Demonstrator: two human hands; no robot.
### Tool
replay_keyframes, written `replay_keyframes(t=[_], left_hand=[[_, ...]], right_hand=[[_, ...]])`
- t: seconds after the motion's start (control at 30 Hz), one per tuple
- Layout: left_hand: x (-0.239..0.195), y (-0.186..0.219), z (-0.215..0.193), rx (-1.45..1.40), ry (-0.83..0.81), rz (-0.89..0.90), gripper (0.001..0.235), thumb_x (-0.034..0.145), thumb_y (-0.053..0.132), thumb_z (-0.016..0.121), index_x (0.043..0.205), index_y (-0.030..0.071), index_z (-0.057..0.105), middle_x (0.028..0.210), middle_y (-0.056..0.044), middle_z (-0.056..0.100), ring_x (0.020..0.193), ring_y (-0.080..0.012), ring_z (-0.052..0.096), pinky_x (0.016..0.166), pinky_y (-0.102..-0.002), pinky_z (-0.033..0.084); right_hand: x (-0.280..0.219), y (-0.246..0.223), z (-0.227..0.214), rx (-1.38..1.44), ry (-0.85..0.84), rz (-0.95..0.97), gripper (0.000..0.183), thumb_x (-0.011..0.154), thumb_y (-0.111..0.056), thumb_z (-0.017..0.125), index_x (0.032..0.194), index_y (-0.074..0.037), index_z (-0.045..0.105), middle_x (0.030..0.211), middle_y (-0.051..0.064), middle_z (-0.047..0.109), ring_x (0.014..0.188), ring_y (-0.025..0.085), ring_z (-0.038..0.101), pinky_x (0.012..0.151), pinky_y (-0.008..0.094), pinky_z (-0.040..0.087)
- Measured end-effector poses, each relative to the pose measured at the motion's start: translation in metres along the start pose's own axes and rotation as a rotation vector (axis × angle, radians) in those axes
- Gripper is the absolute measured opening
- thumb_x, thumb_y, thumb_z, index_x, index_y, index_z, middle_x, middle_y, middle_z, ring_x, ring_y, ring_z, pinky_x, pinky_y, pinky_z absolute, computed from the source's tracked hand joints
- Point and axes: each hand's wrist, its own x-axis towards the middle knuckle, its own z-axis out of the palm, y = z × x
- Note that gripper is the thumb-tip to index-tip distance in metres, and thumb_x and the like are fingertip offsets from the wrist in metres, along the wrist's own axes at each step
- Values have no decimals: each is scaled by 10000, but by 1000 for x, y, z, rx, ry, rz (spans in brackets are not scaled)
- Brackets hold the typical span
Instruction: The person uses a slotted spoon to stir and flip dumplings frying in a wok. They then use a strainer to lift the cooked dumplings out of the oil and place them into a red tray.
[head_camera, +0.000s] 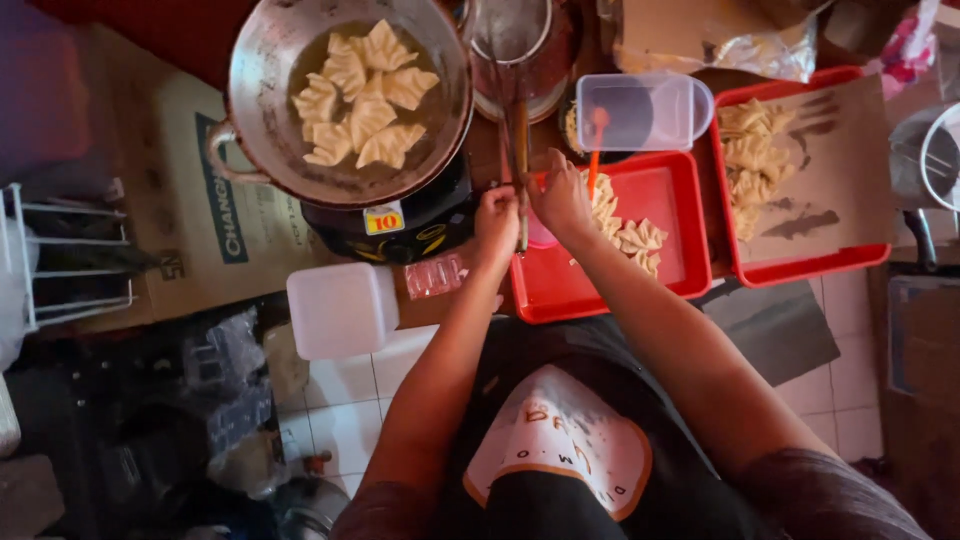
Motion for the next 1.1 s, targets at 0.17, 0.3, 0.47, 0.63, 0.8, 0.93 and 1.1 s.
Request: replay_keyframes(t=[0.17, 0.3, 0.47, 0.63, 0.8, 0.93, 1.1], left_hand=[[-28, 19, 44, -11, -87, 233, 292, 812, 49, 578, 1086, 49, 680, 944, -167, 702, 887, -255, 666, 817, -367, 525], [-58, 40, 88, -26, -330, 144, 271, 899, 90, 564, 1158, 79, 646, 994, -130, 697, 832, -196, 664, 717, -304, 531], [-113, 48, 158, 88, -561, 147, 330, 904, 145, 599, 1228, 190, 640, 1016, -87, 725, 816, -178, 729, 667, -305, 592], [-156, 43, 236, 304, -812, 102, 535, 929, 312, 549, 1450, 262, 439, 1233, -21, 693, 1142, -194, 656, 952, -334, 523], [-199, 6, 324, 126, -852, -52, 622, 906, 160, 557, 1497, 145, 363, 1229, -190, 652, 908, -258, 725, 675, -305, 625], [-238, 15, 384, 223, -867, -132, 646, 907, 178, 545, 1512, 132, 323, 1243, -175, 655, 929, -240, 731, 737, -338, 619], [-264, -14, 462, 229, -872, -165, 662, 910, 177, 537, 1522, 112, 294, 1260, -214, 633, 952, -267, 723, 723, -330, 614]], right_hand=[[-14, 26, -43, -73, 102, 84, 472, 908, -316, 609, 1332, -122, 534, 1123, 161, 613, 995, 406, 636, 807, 577, 536], [-44, 66, -97, 61, 311, -25, 462, 864, -165, 662, 1290, -21, 554, 896, 154, 606, 843, 361, 645, 743, 489, 534], [-91, 122, -162, 45, 458, -10, 518, 822, -80, 686, 1319, -23, 557, 910, 165, 610, 875, 385, 633, 766, 491, 528], [-138, 206, -208, 199, 525, 210, 532, 899, -78, 660, 1404, -88, 492, 965, 122, 667, 792, 265, 699, 674, 354, 560], [-176, 277, -271, 240, 583, 348, 477, 920, -81, 650, 1376, -63, 512, 950, 170, 667, 790, 309, 698, 636, 382, 558], [-194, 345, -310, 290, 553, 483, 454, 924, -126, 659, 1364, -117, 546, 954, 168, 695, 774, 322, 707, 626, 379, 563], [-194, 479, -324, 443, 594, 552, 377, 922, -158, 669, 1294, -143, 610, 925, 109, 699, 710, 216, 695, 620, 334, 562]])
